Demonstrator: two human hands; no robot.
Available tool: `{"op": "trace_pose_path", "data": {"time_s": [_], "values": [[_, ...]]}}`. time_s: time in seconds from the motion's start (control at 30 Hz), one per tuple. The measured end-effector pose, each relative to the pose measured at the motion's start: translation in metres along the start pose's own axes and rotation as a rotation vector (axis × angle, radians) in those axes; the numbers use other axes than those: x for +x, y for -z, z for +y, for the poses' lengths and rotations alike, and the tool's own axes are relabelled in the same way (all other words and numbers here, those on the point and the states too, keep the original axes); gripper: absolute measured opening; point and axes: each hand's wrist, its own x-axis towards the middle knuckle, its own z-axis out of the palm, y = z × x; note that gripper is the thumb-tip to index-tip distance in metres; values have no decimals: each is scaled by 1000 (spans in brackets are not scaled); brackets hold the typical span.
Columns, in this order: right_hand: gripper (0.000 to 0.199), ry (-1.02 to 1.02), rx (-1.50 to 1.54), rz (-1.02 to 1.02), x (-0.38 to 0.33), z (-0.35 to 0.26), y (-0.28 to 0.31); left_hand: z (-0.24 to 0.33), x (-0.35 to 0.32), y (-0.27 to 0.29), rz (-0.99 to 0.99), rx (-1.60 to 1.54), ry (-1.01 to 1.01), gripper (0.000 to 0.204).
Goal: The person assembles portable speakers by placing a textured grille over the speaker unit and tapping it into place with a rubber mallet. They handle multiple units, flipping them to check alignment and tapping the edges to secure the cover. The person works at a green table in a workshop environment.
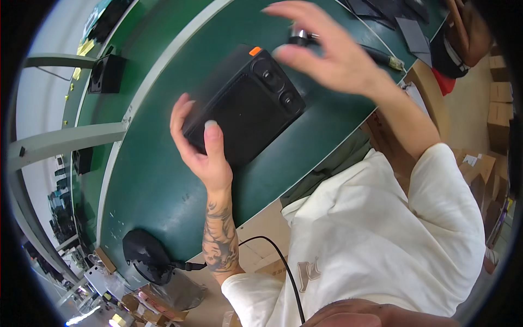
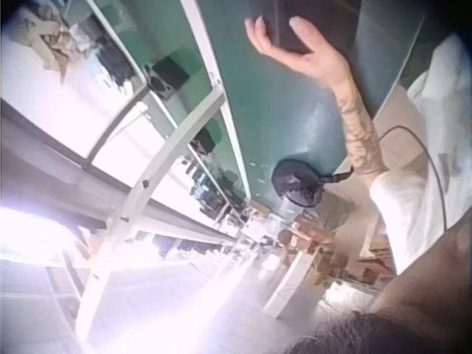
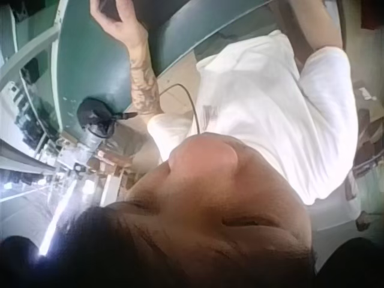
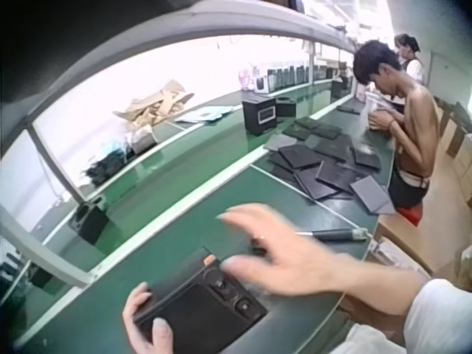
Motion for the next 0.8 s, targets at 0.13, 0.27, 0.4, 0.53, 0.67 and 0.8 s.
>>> {"op": "trace_pose_path", "data": {"time_s": [0.13,0.27,0.4,0.53,0.67,0.8], "values": [[51,13,-539,-172,-33,32,63,1,3,-12,96,-205,307,48],[46,-43,-582,-326,-50,55,58,-19,17,-7,169,-393,519,46],[38,-20,-313,-221,-27,58,51,-27,13,-2,35,-544,463,54],[34,-381,77,-253,28,-1,47,-26,12,1,-9,-534,391,65],[36,-97,14,-385,68,-45,25,-28,9,6,-9,-589,442,66],[39,255,-236,-570,95,-26,4,-27,11,6,-19,-601,456,67]]}}
